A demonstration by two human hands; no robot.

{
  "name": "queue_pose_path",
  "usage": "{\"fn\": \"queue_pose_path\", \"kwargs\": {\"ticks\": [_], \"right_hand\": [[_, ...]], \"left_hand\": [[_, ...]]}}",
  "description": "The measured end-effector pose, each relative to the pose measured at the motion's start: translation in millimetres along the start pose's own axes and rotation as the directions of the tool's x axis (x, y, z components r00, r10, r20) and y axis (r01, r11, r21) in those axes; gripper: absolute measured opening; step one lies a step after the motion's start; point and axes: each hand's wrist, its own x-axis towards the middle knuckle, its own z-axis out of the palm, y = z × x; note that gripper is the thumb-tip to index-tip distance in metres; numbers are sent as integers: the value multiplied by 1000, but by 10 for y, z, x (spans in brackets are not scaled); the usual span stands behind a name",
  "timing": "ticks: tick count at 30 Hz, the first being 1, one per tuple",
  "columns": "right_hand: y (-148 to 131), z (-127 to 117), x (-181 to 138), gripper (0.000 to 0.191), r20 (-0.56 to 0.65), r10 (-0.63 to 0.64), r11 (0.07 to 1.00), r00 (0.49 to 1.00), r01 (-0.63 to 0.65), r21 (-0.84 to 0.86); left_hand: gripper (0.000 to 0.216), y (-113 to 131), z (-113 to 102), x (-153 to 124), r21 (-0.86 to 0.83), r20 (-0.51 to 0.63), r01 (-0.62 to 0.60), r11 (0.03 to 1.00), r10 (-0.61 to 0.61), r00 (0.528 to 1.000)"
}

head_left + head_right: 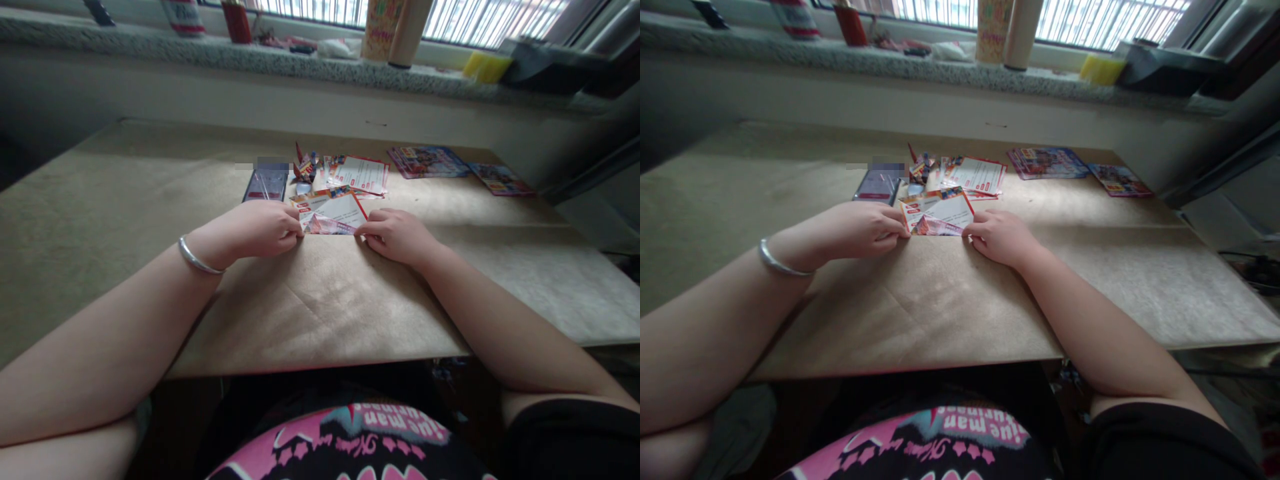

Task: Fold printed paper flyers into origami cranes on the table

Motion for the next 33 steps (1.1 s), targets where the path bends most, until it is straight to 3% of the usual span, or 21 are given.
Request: {"fn": "queue_pose_path", "kwargs": {"ticks": [9,18,33], "right_hand": [[-43,44,48,25,-30,-95,995,995,96,11],[-228,183,224,29,-51,-96,995,994,96,5],[-119,104,195,31,-45,-99,995,994,97,-36]], "left_hand": [[30,50,56,13,53,-119,-76,996,82,990],[36,203,219,138,80,-188,-120,990,133,973],[38,230,182,166,73,-157,-104,992,115,981]]}}
